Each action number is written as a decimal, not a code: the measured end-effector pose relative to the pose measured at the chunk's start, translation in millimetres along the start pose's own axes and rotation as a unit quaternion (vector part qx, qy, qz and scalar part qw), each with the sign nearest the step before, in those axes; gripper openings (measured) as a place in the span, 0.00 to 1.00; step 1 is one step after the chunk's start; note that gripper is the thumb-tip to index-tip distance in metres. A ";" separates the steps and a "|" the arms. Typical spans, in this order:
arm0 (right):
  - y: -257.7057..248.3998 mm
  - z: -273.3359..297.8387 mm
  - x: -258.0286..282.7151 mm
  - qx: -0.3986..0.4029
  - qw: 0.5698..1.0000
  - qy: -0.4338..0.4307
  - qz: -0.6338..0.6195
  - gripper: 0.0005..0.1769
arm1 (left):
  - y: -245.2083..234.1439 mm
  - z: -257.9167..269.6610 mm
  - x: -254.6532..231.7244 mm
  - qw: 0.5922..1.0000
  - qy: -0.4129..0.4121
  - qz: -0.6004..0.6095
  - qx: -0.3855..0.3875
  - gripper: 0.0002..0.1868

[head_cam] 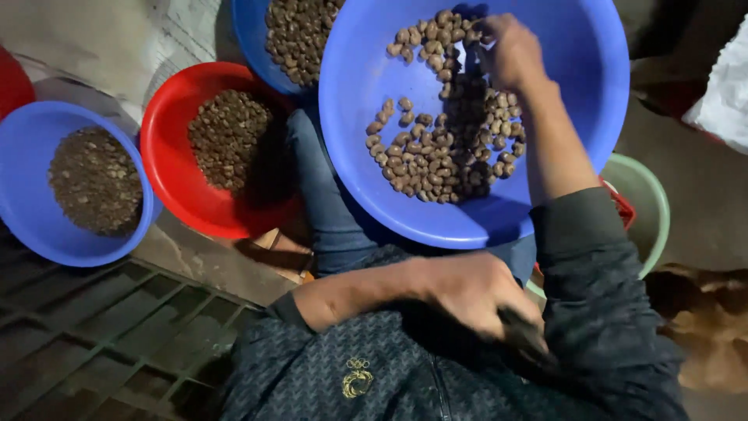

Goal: Peeling the outer layer of nuts using a small hand tool and sorting them into different colored basins.

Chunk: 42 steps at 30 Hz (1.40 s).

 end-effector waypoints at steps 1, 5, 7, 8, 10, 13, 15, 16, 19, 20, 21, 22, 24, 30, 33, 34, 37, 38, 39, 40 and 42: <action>12.7 3.2 5.1 0.009 0.999 0.007 0.040 0.19 | -23.6 8.4 1.3 0.995 0.001 0.057 -0.079 0.12; 43.8 14.4 10.5 0.036 0.989 0.059 0.133 0.28 | -91.9 61.6 48.7 0.945 -0.066 0.058 -0.315 0.11; 38.3 15.2 25.7 -0.002 0.987 0.069 0.149 0.24 | -116.1 87.9 61.6 0.913 -0.045 0.118 -0.387 0.11; 32.5 17.2 32.6 -0.039 0.982 0.078 0.166 0.20 | -130.6 106.0 70.3 0.872 -0.022 0.177 -0.455 0.16; 39.4 16.6 44.9 -0.038 0.989 0.036 0.141 0.24 | -152.4 117.3 73.3 0.843 -0.042 0.192 -0.501 0.22; 53.2 20.7 61.5 -0.018 0.992 -0.007 0.128 0.25 | -174.8 132.4 86.7 0.778 -0.103 0.200 -0.587 0.31; 62.5 22.7 63.0 0.000 0.990 -0.009 0.141 0.22 | -183.8 137.8 99.2 0.743 -0.143 0.190 -0.626 0.33; 67.6 24.4 61.4 0.008 0.988 -0.007 0.155 0.16 | -185.9 138.5 107.3 0.728 -0.143 0.214 -0.635 0.33; 63.6 28.3 63.0 0.005 0.989 -0.003 0.145 0.11 | -194.5 129.2 116.6 0.729 -0.147 0.224 -0.630 0.25; 58.9 30.7 64.7 -0.006 0.993 -0.003 0.120 0.10 | -196.8 123.1 117.4 0.745 -0.152 0.211 -0.615 0.17; 55.9 33.2 64.5 -0.007 0.993 -0.001 0.121 0.10 | -196.7 122.0 126.6 0.746 -0.152 0.211 -0.613 0.17; 50.6 36.1 60.8 -0.020 0.998 0.024 0.045 0.11 | -195.7 120.7 136.5 0.746 -0.153 0.220 -0.610 0.18; 32.4 39.1 64.5 -0.036 0.998 0.049 -0.028 0.12 | -196.1 115.0 147.3 0.747 -0.153 0.227 -0.605 0.19; 24.8 75.6 67.4 -0.042 0.617 0.381 -0.687 0.19 | -199.6 103.3 149.5 0.738 -0.227 0.048 -0.634 0.18; 12.5 89.2 90.5 -0.089 0.549 0.374 -0.742 0.20 | -195.4 91.9 138.7 0.760 -0.164 -0.013 -0.629 0.18; 13.8 92.8 94.9 -0.096 0.534 0.370 -0.754 0.21 | -195.1 87.9 132.1 0.766 -0.148 -0.046 -0.624 0.17; 19.1 101.2 102.5 -0.105 0.562 0.339 -0.747 0.21 | -192.0 87.8 129.5 0.776 -0.129 -0.098 -0.609 0.16; 18.5 101.2 104.5 -0.105 0.606 0.312 -0.724 0.20 | -191.7 88.9 130.6 0.780 -0.125 -0.116 -0.602 0.17; 19.5 102.6 103.5 -0.106 0.606 0.310 -0.725 0.20 | -192.2 90.2 130.9 0.781 -0.124 -0.118 -0.601 0.17; 21.0 102.7 104.3 -0.092 0.618 0.303 -0.720 0.22 | -192.6 89.9 130.0 0.786 -0.117 -0.129 -0.593 0.16; 25.6 104.5 101.5 -0.080 0.629 0.296 -0.714 0.24 | -192.6 87.8 126.9 0.792 -0.111 -0.140 -0.583 0.15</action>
Point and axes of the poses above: each hand's wrist, its own z-axis away from the middle knuckle, its own y-axis out of the palm, x = y × z, the point moved 8 cm from there along -z, towards the middle knuckle, and after that the axes turned 6 degrees about -z, right-handed, at the moved point
